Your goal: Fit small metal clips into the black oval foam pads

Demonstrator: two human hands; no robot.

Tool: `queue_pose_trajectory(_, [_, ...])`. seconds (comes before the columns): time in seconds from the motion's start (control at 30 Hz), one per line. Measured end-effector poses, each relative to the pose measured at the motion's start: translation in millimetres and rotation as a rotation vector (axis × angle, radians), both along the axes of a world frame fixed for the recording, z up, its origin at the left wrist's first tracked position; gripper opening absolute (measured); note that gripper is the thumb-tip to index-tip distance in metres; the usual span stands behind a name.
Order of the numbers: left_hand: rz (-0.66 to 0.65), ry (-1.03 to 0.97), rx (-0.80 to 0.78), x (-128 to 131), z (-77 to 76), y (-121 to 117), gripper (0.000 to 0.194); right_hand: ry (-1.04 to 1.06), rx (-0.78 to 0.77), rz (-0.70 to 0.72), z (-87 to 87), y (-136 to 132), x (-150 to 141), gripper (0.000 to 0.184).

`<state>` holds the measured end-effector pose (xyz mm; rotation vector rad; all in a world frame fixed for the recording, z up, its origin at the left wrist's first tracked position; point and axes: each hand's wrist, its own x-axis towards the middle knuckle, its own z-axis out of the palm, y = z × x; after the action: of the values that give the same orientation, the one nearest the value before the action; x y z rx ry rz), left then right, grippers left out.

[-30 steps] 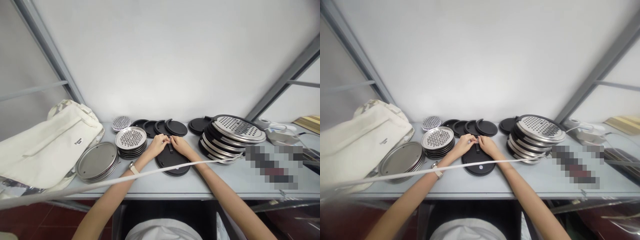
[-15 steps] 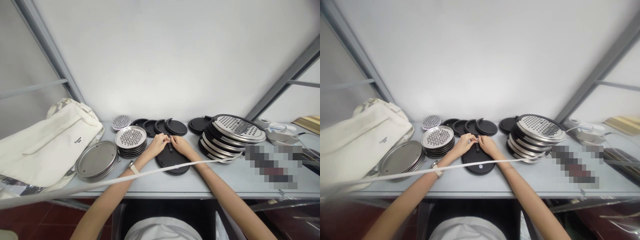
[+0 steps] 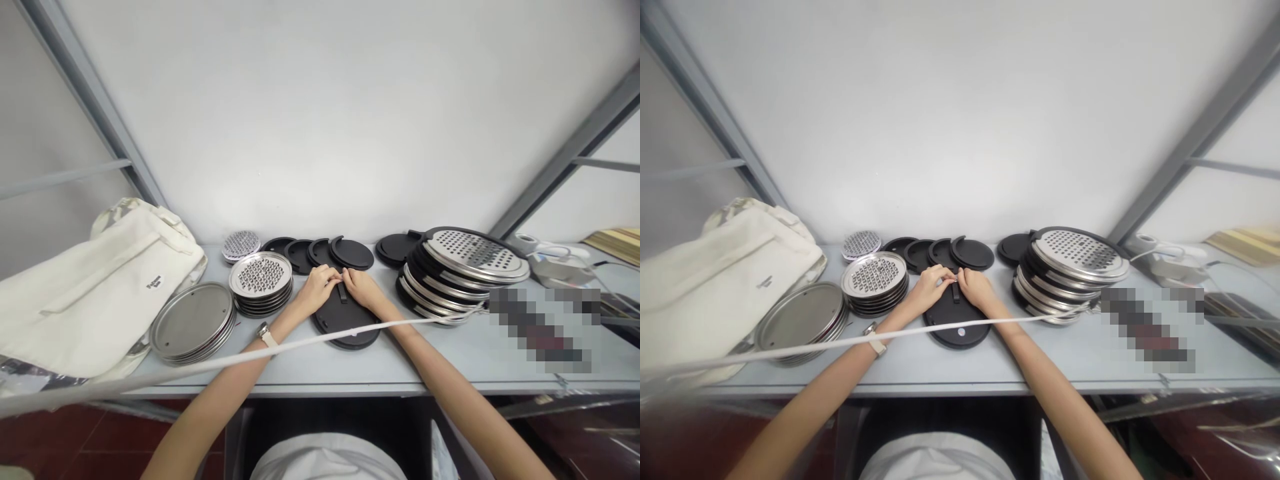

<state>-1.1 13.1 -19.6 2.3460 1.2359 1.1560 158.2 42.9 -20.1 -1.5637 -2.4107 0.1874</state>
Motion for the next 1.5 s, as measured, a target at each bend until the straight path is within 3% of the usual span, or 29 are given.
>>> queue_pose_trajectory(0.4, [0.002, -0.080, -0.021, 3.4, 0.3, -0.2, 0.009, 0.141, -0.090, -0.048, 9.7, -6.5, 4.1, 0.069])
queue_pose_trajectory(0.7, [0.173, -0.012, -0.021, 5.5, 9.7, -6.4, 0.008, 0.131, -0.129, -0.044, 10.4, -1.8, 5.3, 0.055])
queue_pose_trajectory(1.2, [0.171, -0.007, 0.010, 5.6, 8.2, -4.2, 0.006, 0.118, -0.138, -0.006, 10.9, -2.1, 7.5, 0.066])
queue_pose_trajectory(1.5, [0.131, -0.004, 0.058, 6.3, 4.3, -2.4, 0.010, 0.124, -0.124, 0.004, 8.3, -2.1, 6.5, 0.058])
